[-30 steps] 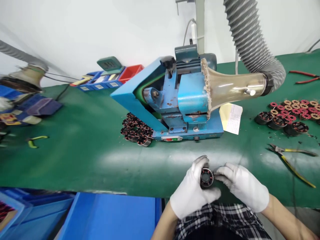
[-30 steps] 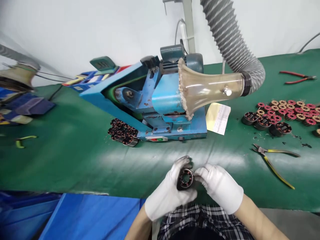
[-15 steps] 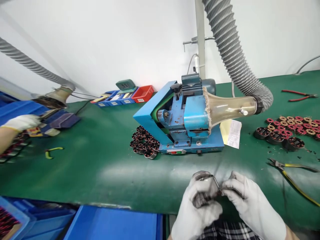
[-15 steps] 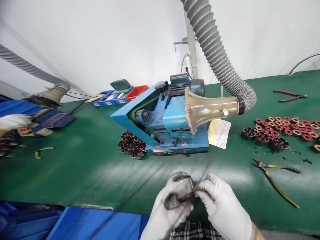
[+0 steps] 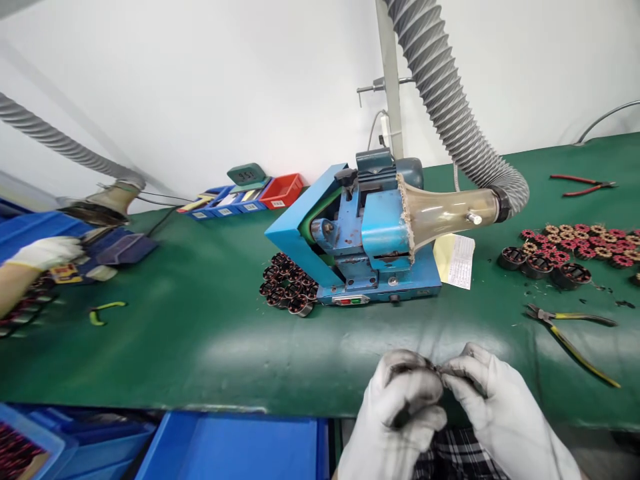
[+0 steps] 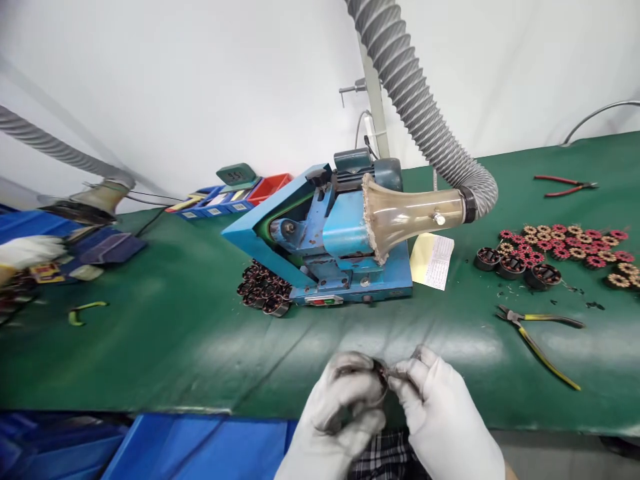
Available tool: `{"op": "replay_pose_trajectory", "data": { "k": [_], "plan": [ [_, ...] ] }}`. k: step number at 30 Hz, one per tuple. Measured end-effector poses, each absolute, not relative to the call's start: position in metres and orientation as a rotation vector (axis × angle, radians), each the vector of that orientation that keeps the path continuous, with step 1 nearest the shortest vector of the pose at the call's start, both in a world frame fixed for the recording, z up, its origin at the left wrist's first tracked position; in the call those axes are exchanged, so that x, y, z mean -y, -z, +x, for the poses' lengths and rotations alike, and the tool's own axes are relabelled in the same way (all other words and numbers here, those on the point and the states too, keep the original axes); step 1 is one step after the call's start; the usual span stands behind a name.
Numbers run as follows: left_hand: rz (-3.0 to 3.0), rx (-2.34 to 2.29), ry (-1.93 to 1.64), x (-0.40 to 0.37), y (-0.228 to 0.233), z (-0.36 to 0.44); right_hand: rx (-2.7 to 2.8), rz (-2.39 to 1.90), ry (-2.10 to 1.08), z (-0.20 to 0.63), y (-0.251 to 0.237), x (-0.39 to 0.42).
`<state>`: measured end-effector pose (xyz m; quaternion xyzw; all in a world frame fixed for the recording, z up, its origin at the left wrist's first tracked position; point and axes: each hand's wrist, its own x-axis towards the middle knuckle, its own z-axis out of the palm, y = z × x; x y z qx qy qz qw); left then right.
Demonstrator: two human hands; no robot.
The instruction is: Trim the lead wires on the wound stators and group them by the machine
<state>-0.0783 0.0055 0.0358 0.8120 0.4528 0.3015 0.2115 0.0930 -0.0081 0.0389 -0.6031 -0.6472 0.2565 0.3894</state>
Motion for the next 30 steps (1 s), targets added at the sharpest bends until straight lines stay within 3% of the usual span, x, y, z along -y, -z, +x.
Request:
{"op": "replay_pose_trajectory", "data": {
  "k": [6,11,17,23,26,30],
  "plan": [
    [2.084,-1.178,-0.982,-0.007,-0.017,-0.073,1.476,-1.503,-0.944,0.096,-0.047,0.003],
    [2.052,-0.976,-1.159,-0.009,-0.009,-0.071,1.544,-1.474,-0.734,0.093,-0.045,0.005],
    [1.848,-1.087,-1.008,-0.005,-0.029,-0.070,1.605,-1.429,-0.615,0.088,-0.049,0.008],
    [1.944,-1.009,-1.212,-0.003,-0.039,-0.081,1.389,-1.502,-1.075,0.088,-0.051,0.002],
    [2.048,-1.035,-0.988,-0.007,-0.039,-0.087,1.319,-1.497,-1.242,0.089,-0.048,0.001],
    [1.859,-0.815,-0.778,-0.013,-0.040,-0.087,1.495,-1.580,-0.911,0.088,-0.036,0.006]
  ]
}}
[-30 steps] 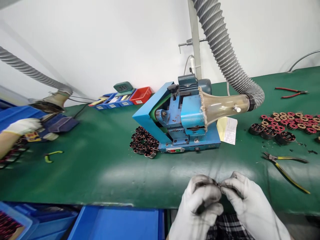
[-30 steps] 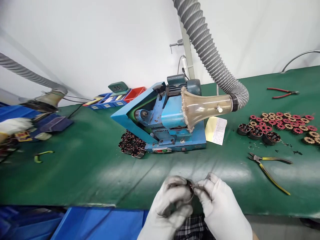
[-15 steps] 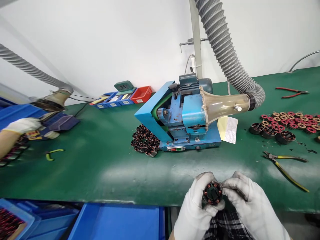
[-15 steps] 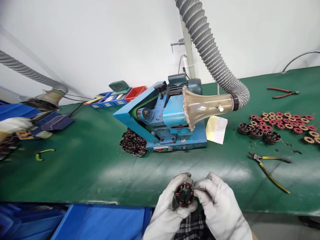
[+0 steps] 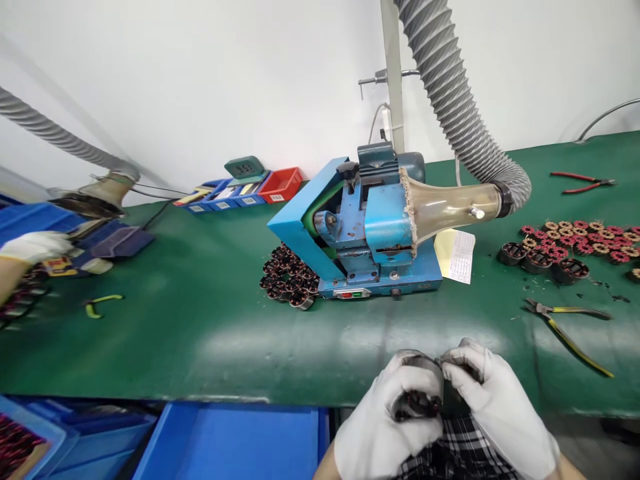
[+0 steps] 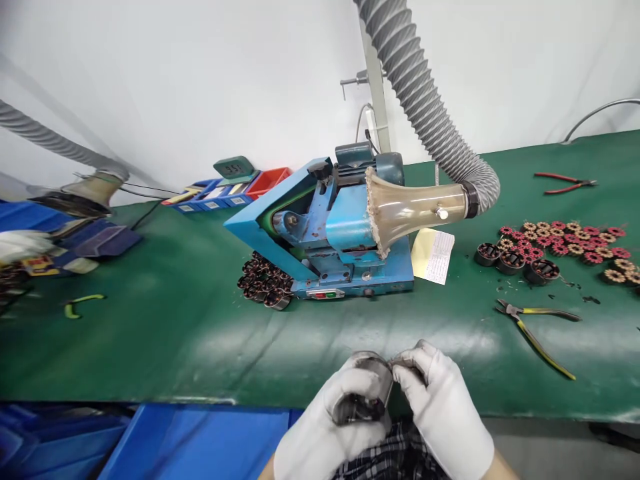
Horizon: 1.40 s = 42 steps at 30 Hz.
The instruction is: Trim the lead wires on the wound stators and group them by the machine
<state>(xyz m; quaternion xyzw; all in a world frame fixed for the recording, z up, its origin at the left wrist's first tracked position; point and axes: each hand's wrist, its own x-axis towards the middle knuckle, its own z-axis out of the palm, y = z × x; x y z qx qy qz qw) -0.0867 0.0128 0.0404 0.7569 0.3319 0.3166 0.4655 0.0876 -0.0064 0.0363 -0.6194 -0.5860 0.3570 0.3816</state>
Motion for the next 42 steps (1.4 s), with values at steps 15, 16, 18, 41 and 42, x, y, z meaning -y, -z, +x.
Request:
{"op": "replay_pose_trajectory", "data": {
  "k": [15,16,18,41,42],
  "plan": [
    [2.129,-1.251,-0.697,-0.032,0.024,-0.086,2.027,-1.547,-1.161,0.085,-0.007,-0.036],
    [2.114,-1.250,-0.684,-0.034,0.024,-0.087,2.098,-1.535,-1.112,0.086,-0.010,-0.039],
    [2.100,-1.251,-0.676,-0.035,0.022,-0.089,2.241,-1.511,-1.022,0.094,-0.017,-0.045],
    [2.196,-1.102,-0.571,-0.036,0.023,-0.100,2.265,-1.154,-0.453,0.101,0.014,-0.011],
    [2.232,-1.089,-0.574,-0.039,0.022,-0.097,2.210,-1.156,-0.540,0.100,0.011,-0.013]
  ]
}}
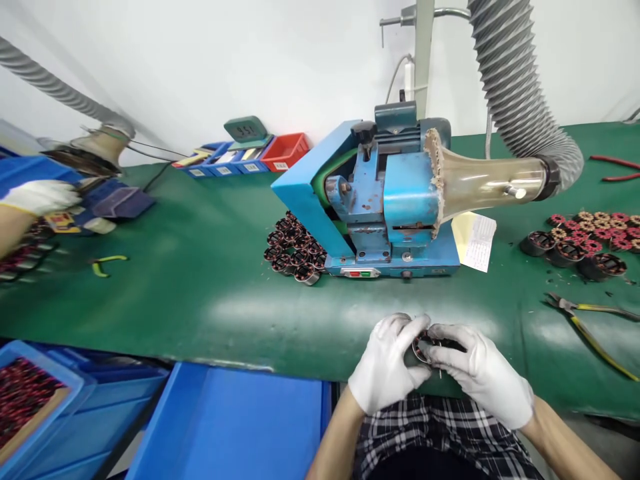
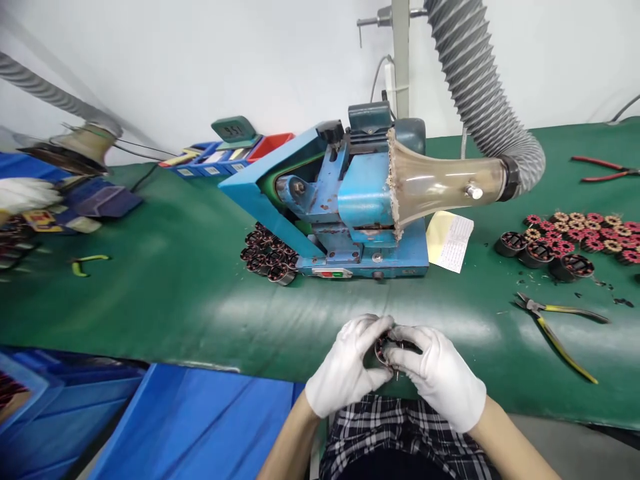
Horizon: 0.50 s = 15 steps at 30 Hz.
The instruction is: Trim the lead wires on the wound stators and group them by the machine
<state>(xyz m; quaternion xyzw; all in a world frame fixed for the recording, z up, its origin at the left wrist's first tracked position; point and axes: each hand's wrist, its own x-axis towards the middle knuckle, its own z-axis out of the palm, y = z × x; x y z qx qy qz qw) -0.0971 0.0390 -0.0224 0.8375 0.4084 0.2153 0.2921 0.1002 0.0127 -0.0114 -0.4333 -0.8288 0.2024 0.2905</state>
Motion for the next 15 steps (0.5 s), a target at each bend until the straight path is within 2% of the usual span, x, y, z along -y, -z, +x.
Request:
{"op": "replay_pose_trajectory", "data": {
  "k": [4,6,12,15],
  "plan": [
    [2.254,-1.140,-0.644,-0.036,0.020,-0.085,1.539,-1.356,-1.094,0.089,0.010,-0.017],
    [2.224,-1.167,-0.667,-0.033,0.021,-0.082,1.175,-1.426,-1.236,0.086,0.011,-0.020],
    [2.166,-1.241,-0.736,-0.029,0.024,-0.079,0.571,-1.242,-1.145,0.111,0.000,-0.037],
    [2.131,-1.274,-0.765,-0.029,0.025,-0.079,0.549,-1.335,-1.218,0.117,-0.008,-0.033]
  ]
}}
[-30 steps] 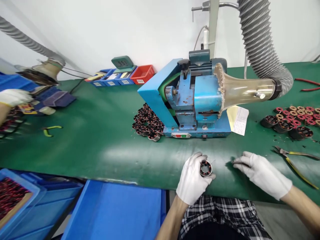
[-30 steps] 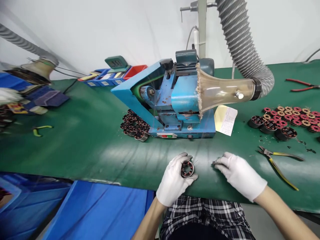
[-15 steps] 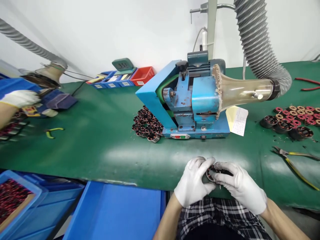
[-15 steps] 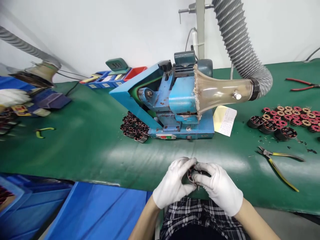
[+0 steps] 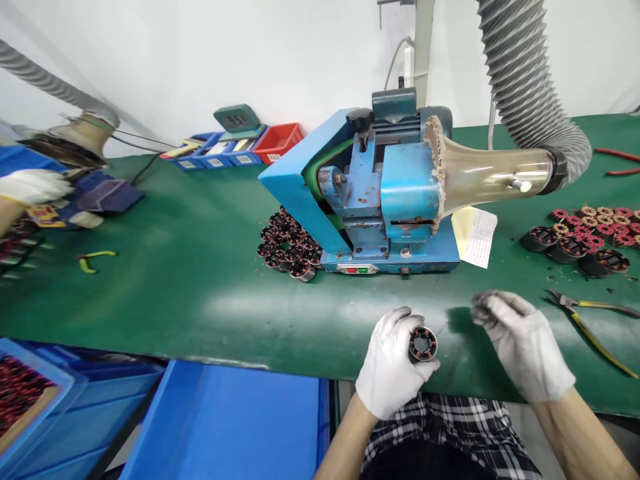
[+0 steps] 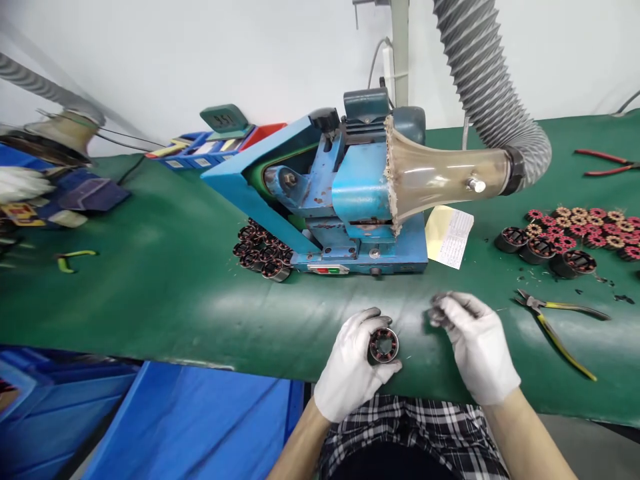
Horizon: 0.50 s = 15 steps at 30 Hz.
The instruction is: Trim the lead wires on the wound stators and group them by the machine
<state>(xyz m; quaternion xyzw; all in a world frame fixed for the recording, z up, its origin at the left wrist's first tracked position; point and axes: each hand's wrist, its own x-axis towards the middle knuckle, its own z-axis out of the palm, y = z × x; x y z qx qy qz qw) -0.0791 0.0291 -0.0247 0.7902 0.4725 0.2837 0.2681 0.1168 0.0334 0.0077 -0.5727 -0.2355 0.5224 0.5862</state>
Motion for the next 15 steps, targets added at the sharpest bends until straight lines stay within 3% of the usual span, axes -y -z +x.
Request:
{"op": "replay_pose_trajectory", "data": {
  "k": [3,7,11,15],
  "plan": [
    [2.154,-1.237,-0.760,-0.030,0.026,-0.079,0.954,-1.620,-1.381,0.103,-0.006,-0.022],
    [2.196,-1.195,-0.785,-0.032,0.026,-0.079,1.271,-1.876,-1.171,0.075,0.001,-0.014],
    [2.159,-1.220,-0.770,-0.031,0.024,-0.079,1.350,-1.988,-1.051,0.061,0.000,-0.019],
    [2.132,-1.273,-0.776,-0.030,0.025,-0.078,1.191,-1.921,-1.154,0.065,0.000,-0.019]
  ]
}}
